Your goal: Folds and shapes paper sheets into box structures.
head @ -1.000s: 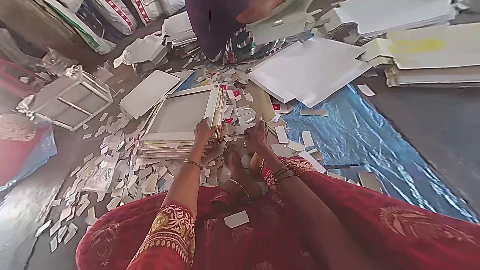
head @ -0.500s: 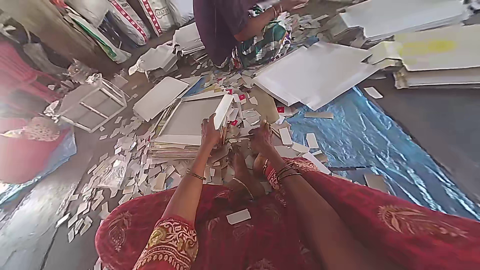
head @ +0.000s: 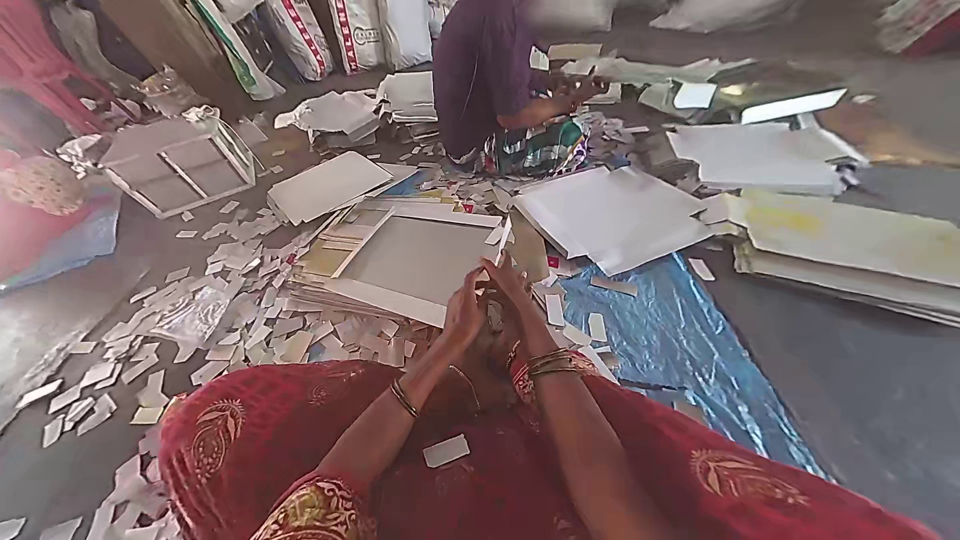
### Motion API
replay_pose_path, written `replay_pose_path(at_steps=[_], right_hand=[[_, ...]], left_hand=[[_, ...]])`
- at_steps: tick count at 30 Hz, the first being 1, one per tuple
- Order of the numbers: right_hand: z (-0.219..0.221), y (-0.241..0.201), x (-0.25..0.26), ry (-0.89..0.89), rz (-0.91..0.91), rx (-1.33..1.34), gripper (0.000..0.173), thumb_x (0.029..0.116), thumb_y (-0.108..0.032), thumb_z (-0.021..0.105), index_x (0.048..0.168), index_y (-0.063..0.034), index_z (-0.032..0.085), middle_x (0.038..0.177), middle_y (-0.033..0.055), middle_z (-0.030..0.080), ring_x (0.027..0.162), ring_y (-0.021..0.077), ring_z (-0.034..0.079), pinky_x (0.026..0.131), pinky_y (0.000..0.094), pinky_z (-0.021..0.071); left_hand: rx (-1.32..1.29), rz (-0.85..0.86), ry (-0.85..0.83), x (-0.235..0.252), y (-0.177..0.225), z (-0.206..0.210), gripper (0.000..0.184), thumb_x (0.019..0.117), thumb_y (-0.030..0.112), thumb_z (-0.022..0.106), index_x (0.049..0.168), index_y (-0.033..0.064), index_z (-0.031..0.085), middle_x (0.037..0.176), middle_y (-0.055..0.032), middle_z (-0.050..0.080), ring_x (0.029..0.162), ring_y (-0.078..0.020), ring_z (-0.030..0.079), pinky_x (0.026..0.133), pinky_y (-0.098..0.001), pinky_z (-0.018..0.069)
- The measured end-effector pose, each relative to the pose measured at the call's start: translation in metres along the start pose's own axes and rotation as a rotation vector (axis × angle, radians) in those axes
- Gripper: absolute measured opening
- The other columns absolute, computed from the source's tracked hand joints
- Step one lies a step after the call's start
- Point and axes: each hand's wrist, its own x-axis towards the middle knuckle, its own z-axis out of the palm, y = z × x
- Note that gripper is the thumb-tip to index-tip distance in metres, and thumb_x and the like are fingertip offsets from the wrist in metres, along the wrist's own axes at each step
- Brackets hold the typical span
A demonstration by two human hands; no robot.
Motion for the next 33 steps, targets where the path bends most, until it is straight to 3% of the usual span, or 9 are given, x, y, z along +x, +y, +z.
replay_pose_path(at_steps=[4, 6, 9, 13, 17, 21, 25, 31, 33], right_hand=[[-0.018, 0.013, 0.028, 0.060, -0.013, -0.250, 0.083, 0.0923, -0.018, 0.073, 0.158, 0.0026, 0.026, 0.151, 0.0332, 0.041, 0.141, 0.0463, 0.041, 0.115, 0.0603, 0.0330], [-0.025, 0.023, 0.024, 0.105, -0.023, -0.263, 0.070, 0.0956, -0.006, 0.063, 0.155, 0.0074, 0.028, 0.150, 0.0345, 0.042, 0.141, 0.0438, 0.042, 0.117, 0.0560, 0.0338], [-0.029, 0.028, 0.014, 0.253, -0.118, 0.083, 0.058, 0.1033, -0.004, 0.050, 0.155, 0.0094, 0.028, 0.155, 0.0318, 0.037, 0.143, 0.0342, 0.041, 0.117, 0.0422, 0.0360], [-0.044, 0.006, 0.011, 0.316, -0.306, 0.230, 0.059, 0.1040, -0.010, 0.053, 0.156, 0.0051, 0.030, 0.157, 0.0271, 0.038, 0.144, 0.0295, 0.042, 0.117, 0.0412, 0.0373], [-0.070, -0.037, 0.000, 0.307, -0.512, 0.193, 0.057, 0.0999, -0.016, 0.061, 0.151, 0.0033, 0.042, 0.146, 0.0223, 0.053, 0.133, 0.0204, 0.054, 0.111, 0.0349, 0.0460], [-0.082, -0.074, -0.024, 0.294, -0.721, 0.094, 0.050, 0.0984, -0.014, 0.063, 0.140, 0.0098, 0.051, 0.137, 0.0235, 0.059, 0.126, 0.0157, 0.059, 0.108, 0.0285, 0.0472], [-0.072, -0.100, -0.046, 0.366, -0.890, -0.034, 0.040, 0.0979, -0.011, 0.061, 0.131, 0.0114, 0.060, 0.127, 0.0245, 0.066, 0.119, 0.0145, 0.064, 0.105, 0.0279, 0.0483], [-0.059, -0.124, -0.073, 0.341, -1.168, -0.199, 0.029, 0.0971, -0.002, 0.058, 0.122, 0.0095, 0.068, 0.112, 0.0211, 0.072, 0.105, 0.0127, 0.070, 0.097, 0.0260, 0.0528], [-0.062, -0.129, -0.076, 0.257, -1.284, -0.268, 0.031, 0.0949, 0.003, 0.054, 0.121, 0.0058, 0.070, 0.117, 0.0183, 0.073, 0.110, 0.0150, 0.070, 0.100, 0.0275, 0.0525]], left_hand=[[-0.116, 0.108, -0.159, -0.017, -0.008, 0.028, 0.068, 0.0998, 0.012, 0.058, 0.158, -0.0003, 0.025, 0.138, -0.0182, 0.063, 0.118, -0.0283, 0.067, 0.102, -0.0439, 0.0527], [-0.181, 0.169, -0.299, -0.019, -0.010, 0.030, 0.081, 0.0997, 0.018, 0.063, 0.160, -0.0018, 0.013, 0.141, -0.0204, 0.059, 0.120, -0.0281, 0.066, 0.104, -0.0429, 0.0515], [-0.274, 0.190, -0.344, -0.010, 0.000, 0.008, 0.067, 0.1055, 0.022, 0.054, 0.160, 0.0010, 0.022, 0.134, -0.0194, 0.064, 0.115, -0.0251, 0.068, 0.101, -0.0421, 0.0536], [-0.315, 0.214, -0.067, 0.018, 0.002, -0.047, 0.053, 0.1040, 0.012, 0.049, 0.154, 0.0014, 0.036, 0.138, -0.0170, 0.062, 0.119, -0.0238, 0.065, 0.102, -0.0402, 0.0526], [-0.215, 0.288, 0.251, 0.028, 0.003, -0.118, 0.051, 0.1020, 0.011, 0.056, 0.151, 0.0077, 0.044, 0.146, -0.0129, 0.056, 0.127, -0.0258, 0.060, 0.104, -0.0448, 0.0525], [0.033, 0.353, 0.558, 0.012, 0.017, -0.174, 0.072, 0.0952, 0.028, 0.069, 0.157, 0.0095, 0.037, 0.165, -0.0116, 0.032, 0.149, -0.0316, 0.034, 0.120, -0.0558, 0.0300], [0.201, 0.472, 0.792, -0.016, 0.044, -0.198, 0.099, 0.0859, 0.040, 0.078, 0.161, 0.0067, 0.025, 0.170, -0.0166, 0.012, 0.157, -0.0350, 0.013, 0.126, -0.0546, 0.0168], [0.358, 0.598, 0.940, -0.039, 0.076, -0.209, 0.091, 0.0915, 0.046, 0.071, 0.159, 0.0022, 0.028, 0.169, -0.0187, 0.018, 0.157, -0.0349, 0.010, 0.125, -0.0627, 0.0034], [0.354, 0.638, 0.935, -0.048, 0.084, -0.216, 0.084, 0.0912, 0.029, 0.071, 0.157, -0.0009, 0.029, 0.167, -0.0185, 0.023, 0.156, -0.0365, 0.013, 0.124, -0.0645, 0.0055]])
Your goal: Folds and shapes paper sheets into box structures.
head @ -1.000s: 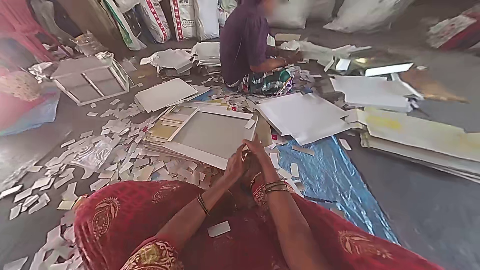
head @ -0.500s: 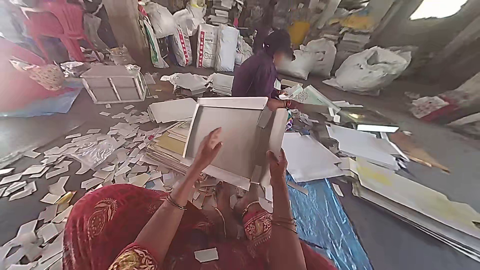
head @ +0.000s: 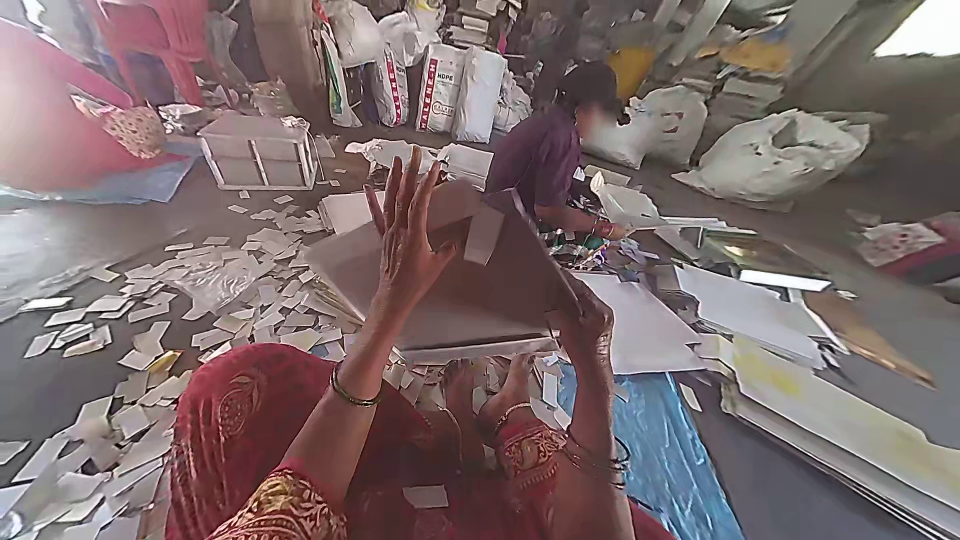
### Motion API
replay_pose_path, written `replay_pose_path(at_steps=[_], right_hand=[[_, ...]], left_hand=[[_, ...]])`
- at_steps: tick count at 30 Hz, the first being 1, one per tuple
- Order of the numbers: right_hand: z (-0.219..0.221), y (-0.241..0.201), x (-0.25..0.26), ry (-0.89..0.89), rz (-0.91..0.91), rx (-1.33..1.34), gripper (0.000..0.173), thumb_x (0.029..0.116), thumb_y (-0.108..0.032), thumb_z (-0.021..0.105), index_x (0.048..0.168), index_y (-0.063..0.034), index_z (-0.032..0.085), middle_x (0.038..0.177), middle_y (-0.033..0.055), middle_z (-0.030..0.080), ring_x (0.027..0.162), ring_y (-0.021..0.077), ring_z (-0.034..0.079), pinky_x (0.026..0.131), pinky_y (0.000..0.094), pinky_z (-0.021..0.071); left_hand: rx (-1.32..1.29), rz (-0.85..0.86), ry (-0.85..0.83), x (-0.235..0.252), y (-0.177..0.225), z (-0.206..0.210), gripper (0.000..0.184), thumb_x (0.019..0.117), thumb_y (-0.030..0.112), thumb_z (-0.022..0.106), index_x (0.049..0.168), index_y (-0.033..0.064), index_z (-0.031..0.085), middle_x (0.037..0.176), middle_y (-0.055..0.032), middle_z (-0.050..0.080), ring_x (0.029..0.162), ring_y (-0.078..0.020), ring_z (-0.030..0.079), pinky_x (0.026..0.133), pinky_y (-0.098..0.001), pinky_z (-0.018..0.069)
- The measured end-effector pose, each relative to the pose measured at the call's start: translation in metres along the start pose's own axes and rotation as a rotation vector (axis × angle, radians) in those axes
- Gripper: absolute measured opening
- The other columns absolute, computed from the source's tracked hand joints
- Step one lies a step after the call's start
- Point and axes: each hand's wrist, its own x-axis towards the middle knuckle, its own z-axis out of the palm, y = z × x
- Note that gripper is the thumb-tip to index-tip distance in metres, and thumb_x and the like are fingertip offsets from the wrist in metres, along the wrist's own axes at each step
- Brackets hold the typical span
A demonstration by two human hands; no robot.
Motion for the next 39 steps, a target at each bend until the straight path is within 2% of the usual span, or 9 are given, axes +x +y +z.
replay_pose_path(at_steps=[6, 13, 15, 18, 21, 28, 31, 35, 39], right_hand=[[-0.008, -0.003, 0.004, -0.036, 0.085, -0.069, 0.031, 0.0966, 0.001, 0.056, 0.123, 0.0001, 0.072, 0.112, 0.0192, 0.074, 0.101, 0.0269, 0.074, 0.090, 0.0423, 0.0573], [0.002, -0.011, 0.012, 0.191, 0.134, -0.325, 0.047, 0.0910, -0.011, 0.069, 0.136, -0.0018, 0.062, 0.144, 0.0226, 0.056, 0.136, 0.0421, 0.049, 0.112, 0.0564, 0.0385], [0.004, -0.032, 0.016, 0.263, 0.095, -0.432, 0.039, 0.0887, -0.011, 0.071, 0.126, -0.0021, 0.067, 0.132, 0.0253, 0.061, 0.124, 0.0454, 0.055, 0.102, 0.0576, 0.0438], [0.010, -0.058, 0.019, 0.321, 0.074, -0.590, 0.026, 0.0919, -0.011, 0.068, 0.116, -0.0027, 0.071, 0.101, 0.0237, 0.066, 0.082, 0.0397, 0.067, 0.066, 0.0491, 0.0547], [0.015, -0.070, 0.021, 0.347, 0.068, -0.605, 0.020, 0.0973, -0.009, 0.061, 0.114, -0.0008, 0.070, 0.086, 0.0210, 0.065, 0.062, 0.0322, 0.065, 0.050, 0.0414, 0.0501], [0.016, -0.066, 0.017, 0.398, -0.053, -0.258, 0.030, 0.0939, -0.010, 0.068, 0.116, 0.0081, 0.058, 0.115, 0.0270, 0.066, 0.112, 0.0309, 0.067, 0.097, 0.0378, 0.0544], [0.020, -0.075, 0.017, 0.315, -0.128, -0.228, 0.037, 0.0989, -0.030, 0.065, 0.117, 0.0023, 0.062, 0.120, 0.0236, 0.066, 0.121, 0.0323, 0.060, 0.106, 0.0417, 0.0454], [0.019, -0.096, 0.018, 0.201, -0.154, -0.134, 0.079, 0.0948, -0.070, 0.051, 0.136, -0.0032, 0.057, 0.127, 0.0192, 0.063, 0.123, 0.0290, 0.056, 0.108, 0.0419, 0.0408], [0.015, -0.120, 0.023, 0.270, -0.068, -0.015, 0.065, 0.0886, -0.041, 0.075, 0.139, -0.0038, 0.057, 0.129, 0.0171, 0.064, 0.120, 0.0242, 0.057, 0.105, 0.0384, 0.0438]], left_hand=[[-0.176, -0.021, -0.202, 0.018, -0.003, -0.017, 0.068, 0.0878, 0.023, 0.080, 0.148, 0.0104, 0.051, 0.143, -0.0112, 0.059, 0.128, -0.0290, 0.059, 0.106, -0.0498, 0.0479], [-0.072, -0.039, -0.137, 0.017, 0.019, -0.009, 0.055, 0.0951, 0.027, 0.073, 0.145, 0.0145, 0.054, 0.137, -0.0101, 0.063, 0.119, -0.0261, 0.065, 0.100, -0.0486, 0.0521], [-0.025, -0.039, -0.083, 0.018, 0.018, -0.006, 0.052, 0.0957, 0.028, 0.072, 0.143, 0.0140, 0.057, 0.137, -0.0094, 0.064, 0.120, -0.0253, 0.065, 0.101, -0.0487, 0.0514], [-0.038, -0.041, -0.046, 0.019, 0.020, -0.009, 0.053, 0.0941, 0.026, 0.074, 0.143, 0.0144, 0.057, 0.134, -0.0104, 0.065, 0.118, -0.0266, 0.066, 0.098, -0.0502, 0.0521], [-0.115, 0.009, -0.073, 0.021, 0.022, -0.015, 0.052, 0.0922, 0.022, 0.074, 0.141, 0.0121, 0.059, 0.135, -0.0088, 0.065, 0.121, -0.0236, 0.064, 0.101, -0.0472, 0.0518], [-0.271, 0.091, -0.106, 0.026, 0.028, -0.027, 0.053, 0.0905, 0.017, 0.074, 0.140, 0.0082, 0.058, 0.138, -0.0088, 0.063, 0.126, -0.0195, 0.061, 0.107, -0.0419, 0.0493], [-0.279, 0.131, -0.090, 0.026, 0.034, -0.030, 0.052, 0.0915, 0.021, 0.074, 0.139, 0.0067, 0.059, 0.136, -0.0098, 0.065, 0.125, -0.0192, 0.061, 0.106, -0.0404, 0.0492], [-0.265, 0.195, -0.062, 0.024, 0.040, -0.033, 0.049, 0.0926, 0.022, 0.073, 0.137, 0.0058, 0.060, 0.133, -0.0100, 0.066, 0.125, -0.0188, 0.062, 0.108, -0.0397, 0.0477], [-0.192, 0.314, -0.040, 0.024, 0.051, -0.038, 0.037, 0.0929, 0.021, 0.073, 0.127, 0.0077, 0.067, 0.118, -0.0099, 0.072, 0.108, -0.0192, 0.068, 0.096, -0.0370, 0.0521]])
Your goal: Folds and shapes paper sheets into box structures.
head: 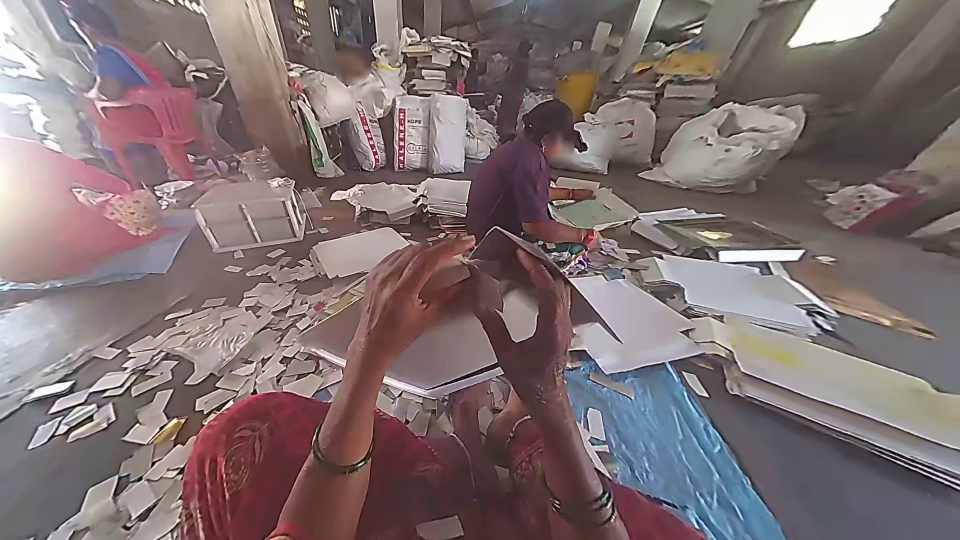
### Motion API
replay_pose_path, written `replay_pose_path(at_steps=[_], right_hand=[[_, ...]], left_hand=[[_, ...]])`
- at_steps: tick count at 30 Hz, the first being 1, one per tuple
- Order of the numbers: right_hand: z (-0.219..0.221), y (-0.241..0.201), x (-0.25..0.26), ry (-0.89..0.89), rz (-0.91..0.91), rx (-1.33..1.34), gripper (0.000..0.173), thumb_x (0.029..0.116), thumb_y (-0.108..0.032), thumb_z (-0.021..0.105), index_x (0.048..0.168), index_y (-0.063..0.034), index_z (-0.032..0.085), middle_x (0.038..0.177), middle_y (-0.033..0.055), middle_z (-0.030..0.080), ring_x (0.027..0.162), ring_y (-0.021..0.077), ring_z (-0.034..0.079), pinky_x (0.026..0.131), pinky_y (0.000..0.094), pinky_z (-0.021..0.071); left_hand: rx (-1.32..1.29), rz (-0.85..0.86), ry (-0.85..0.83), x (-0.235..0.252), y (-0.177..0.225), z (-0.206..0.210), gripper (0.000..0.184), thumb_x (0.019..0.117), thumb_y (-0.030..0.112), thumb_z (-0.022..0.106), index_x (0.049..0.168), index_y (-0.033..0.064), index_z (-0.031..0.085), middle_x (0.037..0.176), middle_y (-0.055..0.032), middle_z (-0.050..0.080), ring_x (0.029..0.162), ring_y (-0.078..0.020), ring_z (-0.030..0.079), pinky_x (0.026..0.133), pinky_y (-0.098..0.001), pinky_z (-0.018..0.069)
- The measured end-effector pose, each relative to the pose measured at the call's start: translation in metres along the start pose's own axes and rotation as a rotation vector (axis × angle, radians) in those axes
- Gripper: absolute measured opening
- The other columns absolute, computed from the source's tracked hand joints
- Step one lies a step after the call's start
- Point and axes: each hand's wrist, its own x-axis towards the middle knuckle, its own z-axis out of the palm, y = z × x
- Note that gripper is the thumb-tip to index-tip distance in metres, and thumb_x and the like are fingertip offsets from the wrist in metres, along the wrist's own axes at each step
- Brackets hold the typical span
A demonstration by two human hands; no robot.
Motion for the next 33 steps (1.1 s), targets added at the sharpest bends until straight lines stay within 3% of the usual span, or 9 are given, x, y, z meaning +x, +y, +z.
replay_pose_path(at_steps=[3, 7, 13, 16, 19, 25, 29, 31, 33], right_hand=[[-0.007, -0.010, 0.006, 0.026, 0.035, 0.007, 0.036, 0.0900, -0.022, 0.075, 0.122, -0.0059, 0.070, 0.106, 0.0113, 0.070, 0.101, 0.0197, 0.062, 0.091, 0.0337, 0.0485], [-0.019, -0.016, 0.010, -0.065, 0.070, 0.019, 0.018, 0.0946, -0.016, 0.069, 0.110, -0.0109, 0.075, 0.100, 0.0031, 0.073, 0.097, 0.0124, 0.067, 0.088, 0.0326, 0.0526], [-0.034, -0.004, 0.017, -0.194, 0.056, 0.256, 0.009, 0.0937, -0.004, 0.066, 0.102, -0.0063, 0.068, 0.101, 0.0001, 0.069, 0.099, 0.0028, 0.065, 0.090, 0.0206, 0.0549], [-0.051, 0.004, 0.019, -0.524, 0.039, 0.539, 0.011, 0.1031, -0.015, 0.059, 0.106, -0.0099, 0.067, 0.101, -0.0061, 0.070, 0.096, -0.0026, 0.064, 0.088, 0.0182, 0.0552], [-0.058, 0.011, 0.023, -0.754, -0.009, 0.507, 0.034, 0.1051, -0.035, 0.056, 0.116, -0.0068, 0.071, 0.113, -0.0014, 0.072, 0.110, 0.0008, 0.064, 0.099, 0.0220, 0.0524], [-0.036, 0.020, 0.021, -0.171, -0.052, -0.041, 0.025, 0.0916, -0.019, 0.075, 0.111, -0.0038, 0.071, 0.115, 0.0116, 0.069, 0.105, 0.0173, 0.068, 0.089, 0.0322, 0.0588], [-0.026, 0.018, 0.023, -0.215, -0.092, -0.213, 0.061, 0.0875, -0.033, 0.079, 0.141, -0.0102, 0.059, 0.147, 0.0170, 0.054, 0.136, 0.0366, 0.049, 0.110, 0.0540, 0.0413], [-0.021, 0.019, 0.019, -0.199, -0.120, -0.267, 0.057, 0.0902, -0.023, 0.075, 0.142, -0.0083, 0.058, 0.145, 0.0162, 0.057, 0.135, 0.0347, 0.053, 0.115, 0.0560, 0.0375], [-0.020, 0.020, 0.015, -0.136, -0.137, -0.301, 0.040, 0.0931, -0.011, 0.068, 0.133, -0.0055, 0.066, 0.129, 0.0140, 0.069, 0.121, 0.0301, 0.065, 0.110, 0.0506, 0.0441]], left_hand=[[-0.016, 0.085, -0.009, 0.000, 0.005, 0.003, 0.031, 0.0929, 0.020, 0.073, 0.122, 0.0106, 0.071, 0.104, -0.0080, 0.073, 0.094, -0.0169, 0.068, 0.086, -0.0323, 0.0529], [-0.050, 0.111, -0.024, 0.001, 0.009, 0.006, 0.028, 0.0933, 0.022, 0.073, 0.120, 0.0112, 0.072, 0.096, -0.0073, 0.072, 0.087, -0.0165, 0.066, 0.079, -0.0315, 0.0514], [-0.105, 0.084, -0.087, 0.002, 0.002, 0.003, 0.032, 0.0945, 0.024, 0.072, 0.123, 0.0084, 0.070, 0.104, -0.0088, 0.072, 0.097, -0.0159, 0.067, 0.089, -0.0316, 0.0527], [-0.069, -0.057, -0.080, -0.004, -0.011, -0.003, 0.036, 0.0959, 0.020, 0.069, 0.128, 0.0052, 0.066, 0.119, -0.0110, 0.071, 0.110, -0.0205, 0.067, 0.099, -0.0392, 0.0515], [0.025, -0.183, -0.010, -0.009, -0.029, -0.004, 0.042, 0.0933, 0.012, 0.066, 0.135, 0.0054, 0.062, 0.130, -0.0119, 0.068, 0.121, -0.0241, 0.064, 0.104, -0.0446, 0.0502], [0.088, -0.284, 0.089, -0.012, -0.041, -0.018, 0.045, 0.0941, 0.010, 0.068, 0.139, 0.0067, 0.059, 0.139, -0.0103, 0.063, 0.130, -0.0208, 0.059, 0.112, -0.0419, 0.0445], [0.061, -0.250, 0.043, -0.008, -0.032, -0.014, 0.045, 0.0933, 0.010, 0.068, 0.138, 0.0072, 0.060, 0.135, -0.0112, 0.065, 0.129, -0.0239, 0.059, 0.111, -0.0456, 0.0444], [0.054, -0.207, 0.022, -0.005, -0.025, -0.009, 0.044, 0.0924, 0.010, 0.069, 0.136, 0.0076, 0.062, 0.132, -0.0097, 0.067, 0.127, -0.0237, 0.060, 0.110, -0.0451, 0.0451], [0.051, -0.128, 0.021, -0.002, -0.020, -0.006, 0.040, 0.0922, 0.011, 0.070, 0.132, 0.0063, 0.064, 0.126, -0.0105, 0.069, 0.118, -0.0224, 0.065, 0.104, -0.0420, 0.0495]])
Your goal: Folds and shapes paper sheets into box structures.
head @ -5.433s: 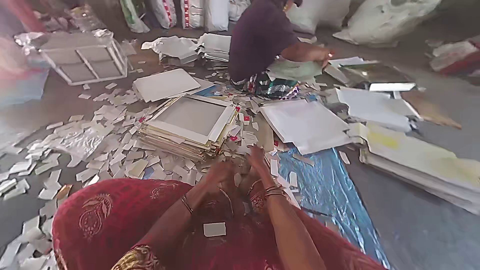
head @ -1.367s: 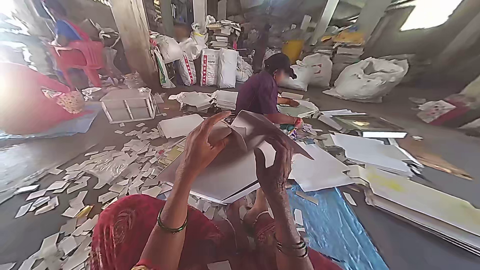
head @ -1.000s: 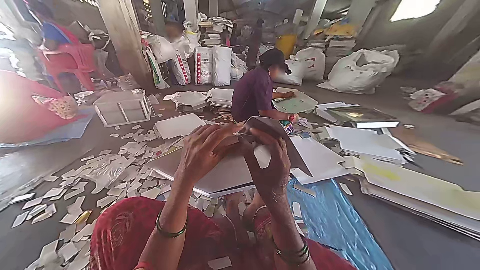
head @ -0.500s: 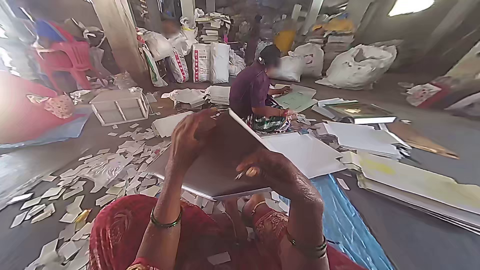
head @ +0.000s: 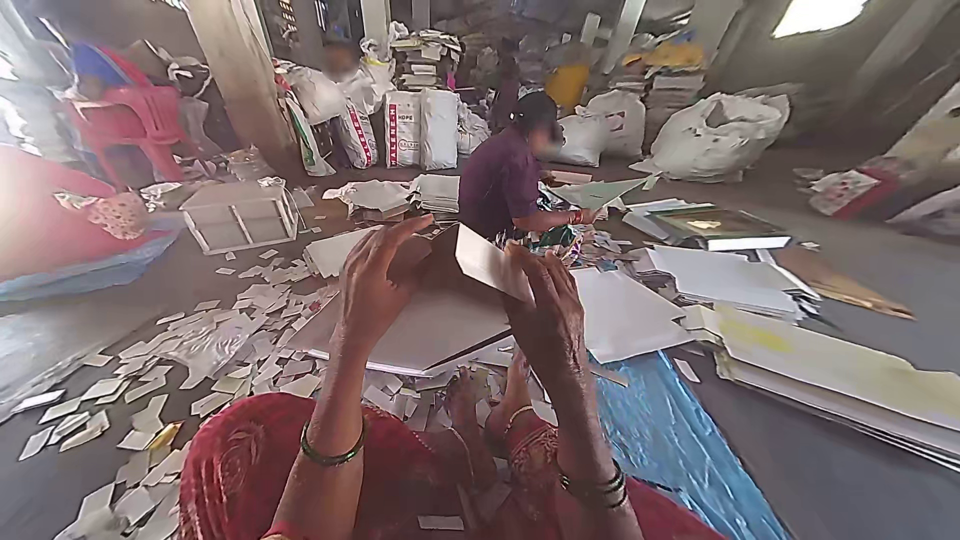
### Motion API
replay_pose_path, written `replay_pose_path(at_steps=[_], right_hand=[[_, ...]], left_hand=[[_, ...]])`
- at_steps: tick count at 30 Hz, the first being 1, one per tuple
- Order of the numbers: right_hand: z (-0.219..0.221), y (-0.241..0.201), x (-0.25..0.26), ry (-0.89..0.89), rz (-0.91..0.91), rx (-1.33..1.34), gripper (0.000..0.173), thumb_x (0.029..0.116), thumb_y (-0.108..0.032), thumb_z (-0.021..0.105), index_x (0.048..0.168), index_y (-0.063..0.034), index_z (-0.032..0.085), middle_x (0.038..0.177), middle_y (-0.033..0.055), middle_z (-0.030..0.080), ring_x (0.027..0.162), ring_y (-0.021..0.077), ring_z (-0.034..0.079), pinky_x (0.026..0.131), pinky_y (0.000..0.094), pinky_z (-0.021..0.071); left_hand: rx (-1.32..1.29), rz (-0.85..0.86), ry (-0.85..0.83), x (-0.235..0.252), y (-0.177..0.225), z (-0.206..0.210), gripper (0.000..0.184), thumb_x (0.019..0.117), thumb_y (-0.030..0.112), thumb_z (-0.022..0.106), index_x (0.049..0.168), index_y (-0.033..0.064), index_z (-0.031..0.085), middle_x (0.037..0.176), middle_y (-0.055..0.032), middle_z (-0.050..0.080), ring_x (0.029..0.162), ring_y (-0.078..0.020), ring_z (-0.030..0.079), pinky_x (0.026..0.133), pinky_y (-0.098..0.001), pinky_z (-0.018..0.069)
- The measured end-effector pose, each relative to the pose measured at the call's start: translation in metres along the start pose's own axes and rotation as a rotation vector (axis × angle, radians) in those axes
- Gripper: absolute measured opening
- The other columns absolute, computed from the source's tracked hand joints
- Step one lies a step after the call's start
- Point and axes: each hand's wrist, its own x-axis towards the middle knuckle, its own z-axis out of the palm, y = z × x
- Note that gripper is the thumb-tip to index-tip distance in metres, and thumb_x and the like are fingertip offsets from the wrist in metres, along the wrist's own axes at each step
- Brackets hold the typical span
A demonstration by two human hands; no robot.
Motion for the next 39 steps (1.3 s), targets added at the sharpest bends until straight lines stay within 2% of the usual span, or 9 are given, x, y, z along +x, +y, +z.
replay_pose_path(at_steps=[3, 8, 17, 22, 27, 30, 34, 36, 39], right_hand=[[-0.015, 0.001, 0.000, -0.007, 0.063, 0.082, 0.024, 0.0969, -0.005, 0.061, 0.117, -0.0058, 0.074, 0.108, 0.0104, 0.076, 0.099, 0.0216, 0.073, 0.089, 0.0368, 0.0576], [-0.037, 0.006, 0.004, -0.160, 0.187, 0.256, 0.011, 0.0977, -0.012, 0.061, 0.095, -0.0037, 0.068, 0.074, 0.0018, 0.065, 0.066, 0.0024, 0.060, 0.062, 0.0197, 0.0492], [-0.045, 0.005, 0.004, -0.290, 0.114, 0.457, 0.013, 0.0964, -0.015, 0.065, 0.099, -0.0029, 0.067, 0.078, -0.0026, 0.065, 0.069, -0.0035, 0.060, 0.063, 0.0142, 0.0505], [-0.045, -0.002, -0.002, -0.369, 0.207, 0.491, 0.019, 0.0940, -0.015, 0.071, 0.111, -0.0083, 0.067, 0.085, -0.0010, 0.068, 0.068, 0.0022, 0.063, 0.060, 0.0192, 0.0529], [-0.040, 0.014, -0.013, -0.439, 0.294, 0.438, 0.029, 0.0889, -0.007, 0.076, 0.116, -0.0089, 0.068, 0.095, 0.0061, 0.071, 0.076, 0.0142, 0.068, 0.066, 0.0312, 0.0569], [-0.039, 0.031, -0.017, -0.580, 0.374, 0.519, 0.009, 0.0914, -0.009, 0.072, 0.099, -0.0097, 0.069, 0.076, 0.0024, 0.066, 0.060, 0.0096, 0.059, 0.053, 0.0265, 0.0483], [-0.031, 0.050, -0.031, -0.685, 0.474, 0.497, 0.015, 0.0939, -0.016, 0.071, 0.082, -0.0082, 0.066, 0.064, 0.0041, 0.060, 0.051, 0.0140, 0.054, 0.046, 0.0325, 0.0418], [-0.025, 0.056, -0.041, -0.651, 0.479, 0.482, 0.004, 0.0906, -0.007, 0.072, 0.088, -0.0074, 0.069, 0.073, 0.0058, 0.065, 0.059, 0.0168, 0.061, 0.053, 0.0365, 0.0490], [-0.022, 0.059, -0.042, -0.591, 0.511, 0.481, 0.001, 0.0931, -0.005, 0.068, 0.093, -0.0055, 0.069, 0.077, 0.0085, 0.067, 0.063, 0.0191, 0.063, 0.057, 0.0396, 0.0521]], left_hand=[[-0.002, 0.055, -0.017, 0.000, 0.001, -0.002, 0.038, 0.0948, 0.014, 0.069, 0.132, 0.0071, 0.064, 0.124, -0.0102, 0.070, 0.114, -0.0220, 0.066, 0.103, -0.0418, 0.0491], [-0.062, 0.059, -0.085, 0.000, -0.009, -0.008, 0.045, 0.0960, 0.025, 0.071, 0.135, 0.0047, 0.061, 0.127, -0.0116, 0.068, 0.119, -0.0218, 0.063, 0.108, -0.0402, 0.0461], [-0.318, -0.002, -0.289, 0.007, 0.005, -0.027, 0.062, 0.0957, 0.031, 0.071, 0.145, 0.0016, 0.049, 0.133, -0.0097, 0.063, 0.127, -0.0172, 0.057, 0.112, -0.0352, 0.0436], [-0.252, -0.028, -0.287, 0.003, 0.014, -0.031, 0.044, 0.1017, 0.019, 0.063, 0.140, -0.0016, 0.054, 0.099, -0.0080, 0.063, 0.086, -0.0091, 0.060, 0.081, -0.0224, 0.0518], [-0.197, -0.140, -0.245, -0.002, 0.006, -0.027, 0.039, 0.1027, 0.013, 0.059, 0.139, 0.0014, 0.055, 0.095, -0.0071, 0.062, 0.079, -0.0076, 0.059, 0.072, -0.0192, 0.0497], [-0.176, -0.127, -0.176, -0.002, -0.003, -0.030, 0.038, 0.1025, 0.013, 0.060, 0.138, -0.0007, 0.055, 0.099, -0.0088, 0.062, 0.086, -0.0071, 0.060, 0.080, -0.0196, 0.0503], [-0.095, -0.195, -0.141, -0.007, -0.013, -0.024, 0.032, 0.1028, 0.015, 0.060, 0.131, 0.0010, 0.059, 0.095, -0.0093, 0.064, 0.085, -0.0131, 0.061, 0.081, -0.0269, 0.0517], [0.013, -0.219, -0.100, -0.007, -0.024, -0.008, 0.037, 0.1020, 0.020, 0.061, 0.134, 0.0014, 0.060, 0.112, -0.0165, 0.067, 0.107, -0.0252, 0.063, 0.100, -0.0418, 0.0477], [0.141, -0.140, 0.027, -0.013, -0.035, 0.019, 0.045, 0.1006, 0.030, 0.063, 0.139, 0.0072, 0.060, 0.142, -0.0199, 0.055, 0.136, -0.0339, 0.048, 0.117, -0.0489, 0.0347]])
